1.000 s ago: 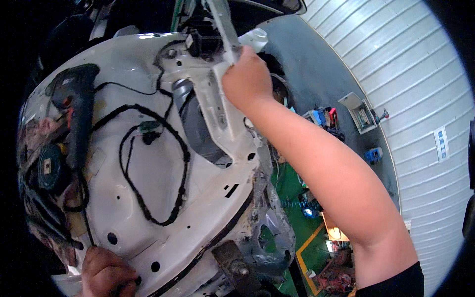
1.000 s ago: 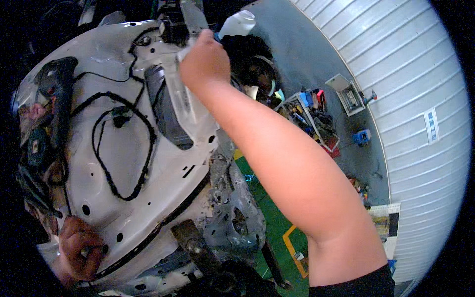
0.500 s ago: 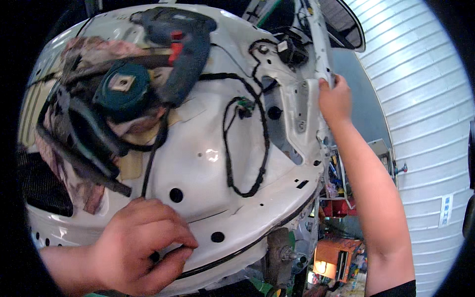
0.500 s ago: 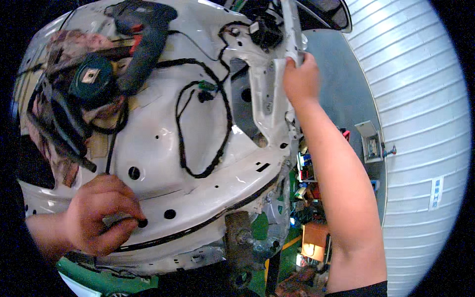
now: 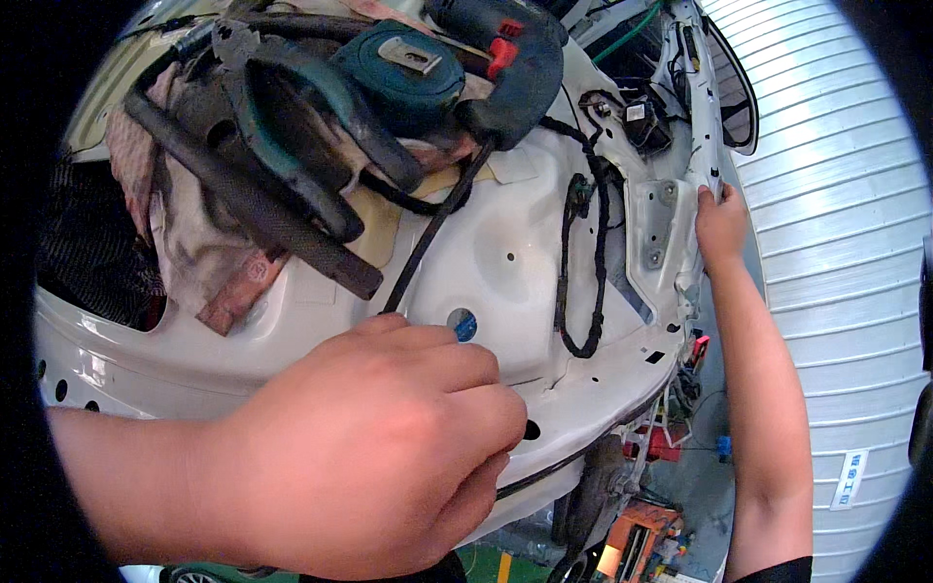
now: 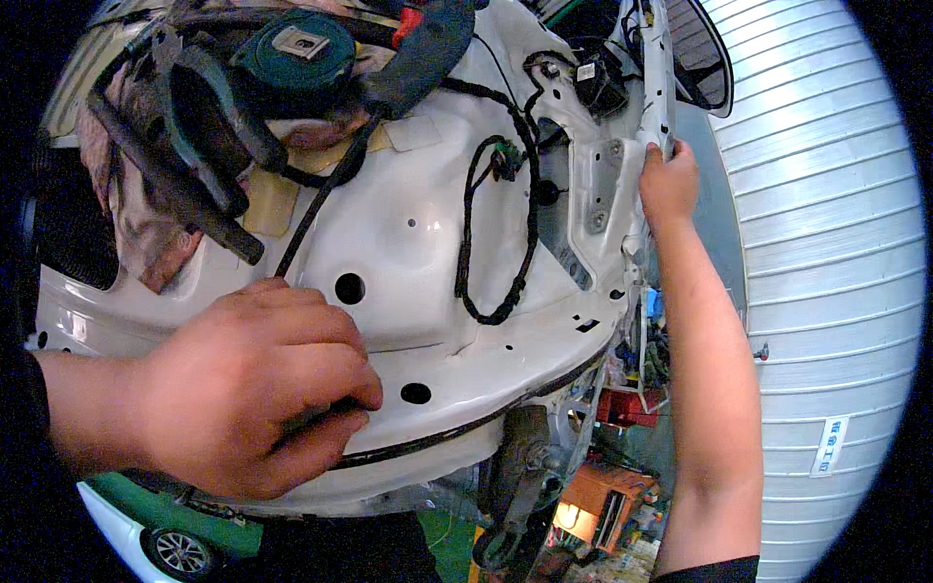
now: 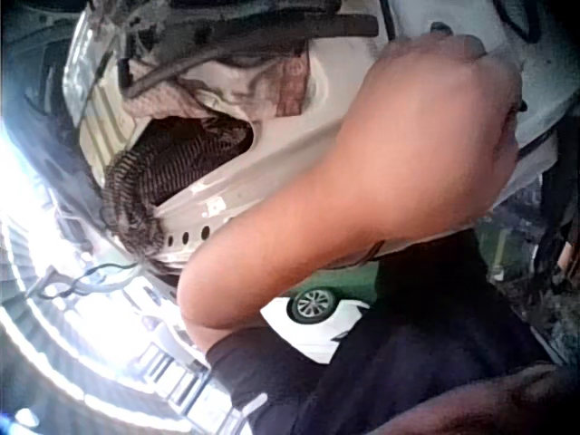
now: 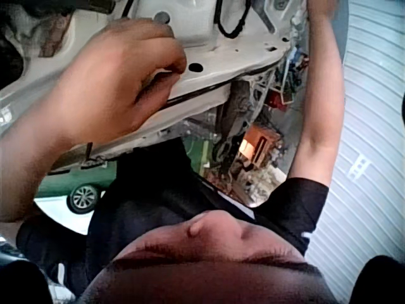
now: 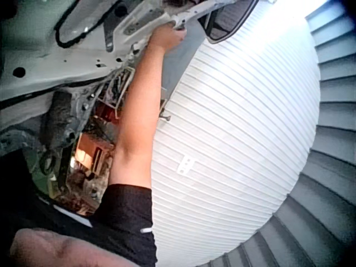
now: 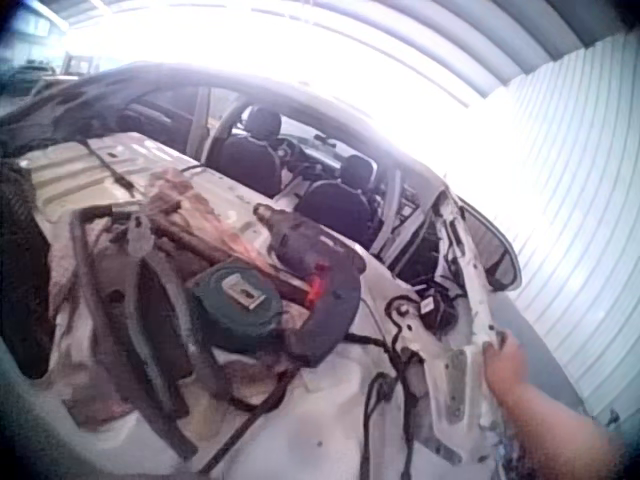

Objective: The person works on the interior of a car trunk, using a power drill and pliers to remove and adjust components and wiring. The person manipulates wires and metal parts within the trunk area.

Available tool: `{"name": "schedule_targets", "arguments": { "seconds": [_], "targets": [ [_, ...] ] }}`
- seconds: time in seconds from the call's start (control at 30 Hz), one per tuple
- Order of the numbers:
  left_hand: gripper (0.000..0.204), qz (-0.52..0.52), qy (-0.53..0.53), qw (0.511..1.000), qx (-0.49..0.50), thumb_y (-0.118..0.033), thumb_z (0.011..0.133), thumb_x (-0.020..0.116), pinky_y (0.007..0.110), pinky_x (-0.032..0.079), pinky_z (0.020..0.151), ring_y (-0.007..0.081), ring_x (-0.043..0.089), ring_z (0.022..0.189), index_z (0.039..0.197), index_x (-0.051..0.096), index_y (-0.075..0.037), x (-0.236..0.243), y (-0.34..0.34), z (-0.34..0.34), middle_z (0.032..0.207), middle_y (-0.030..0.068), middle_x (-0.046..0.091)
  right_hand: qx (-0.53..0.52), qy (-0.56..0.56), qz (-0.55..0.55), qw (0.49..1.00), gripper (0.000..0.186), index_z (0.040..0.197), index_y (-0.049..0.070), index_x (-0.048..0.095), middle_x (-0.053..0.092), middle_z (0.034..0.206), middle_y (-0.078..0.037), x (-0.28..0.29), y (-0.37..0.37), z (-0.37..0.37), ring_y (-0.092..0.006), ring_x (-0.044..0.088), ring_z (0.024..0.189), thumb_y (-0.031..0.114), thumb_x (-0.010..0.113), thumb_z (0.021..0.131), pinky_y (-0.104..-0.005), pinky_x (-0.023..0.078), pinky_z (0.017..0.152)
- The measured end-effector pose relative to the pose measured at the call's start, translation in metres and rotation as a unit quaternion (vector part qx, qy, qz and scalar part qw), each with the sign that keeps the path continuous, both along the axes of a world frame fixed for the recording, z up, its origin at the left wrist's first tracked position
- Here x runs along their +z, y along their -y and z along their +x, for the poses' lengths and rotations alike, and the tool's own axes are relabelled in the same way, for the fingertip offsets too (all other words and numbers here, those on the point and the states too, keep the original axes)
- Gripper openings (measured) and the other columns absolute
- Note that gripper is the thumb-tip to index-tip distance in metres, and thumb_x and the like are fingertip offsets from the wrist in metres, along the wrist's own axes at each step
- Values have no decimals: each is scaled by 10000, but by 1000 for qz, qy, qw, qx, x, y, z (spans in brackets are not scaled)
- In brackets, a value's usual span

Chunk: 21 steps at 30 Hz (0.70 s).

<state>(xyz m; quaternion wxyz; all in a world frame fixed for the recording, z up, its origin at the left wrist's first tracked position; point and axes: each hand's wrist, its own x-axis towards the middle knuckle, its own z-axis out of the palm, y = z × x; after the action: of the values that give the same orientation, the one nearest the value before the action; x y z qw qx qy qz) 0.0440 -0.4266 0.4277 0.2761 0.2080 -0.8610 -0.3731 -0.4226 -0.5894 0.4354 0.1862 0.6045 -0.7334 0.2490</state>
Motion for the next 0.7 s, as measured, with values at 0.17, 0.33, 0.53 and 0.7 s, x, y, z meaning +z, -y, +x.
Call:
{"name": "schedule_targets", "arguments": {
  "seconds": [0.17,0.33,0.53,0.7],
  "targets": [
    [178,-2,19,1000,-14,-118,777,728,446,505,736,337,628,815,931,652,-75,0,2,2,876,109,623,-24,-30,15,999,419,1243,-40,642,718,1162,-241,3,-8,20,-418,683,1088,250,681,944,-443,518,949],
    [185,1,9,1000,-19,-124,775,735,448,506,739,343,629,815,934,654,-75,-3,4,-1,881,107,629,-31,-22,28,999,441,1265,-35,632,697,1211,-251,6,-13,15,-415,665,1134,250,692,934,-449,508,974],
    [195,6,9,1000,-22,-111,762,745,451,504,745,334,637,827,937,664,-84,-5,5,1,893,97,645,-42,-36,8,998,424,1268,-30,631,688,1220,-260,0,-11,17,-427,655,1139,231,670,937,-464,503,987],
    [180,27,24,999,-13,-94,743,749,444,494,747,329,637,825,913,691,-95,-2,5,-1,879,94,661,-43,-18,14,999,395,1244,-27,635,680,1222,-266,4,-13,22,-436,643,1146,225,646,941,-474,503,980]
  ]
}}
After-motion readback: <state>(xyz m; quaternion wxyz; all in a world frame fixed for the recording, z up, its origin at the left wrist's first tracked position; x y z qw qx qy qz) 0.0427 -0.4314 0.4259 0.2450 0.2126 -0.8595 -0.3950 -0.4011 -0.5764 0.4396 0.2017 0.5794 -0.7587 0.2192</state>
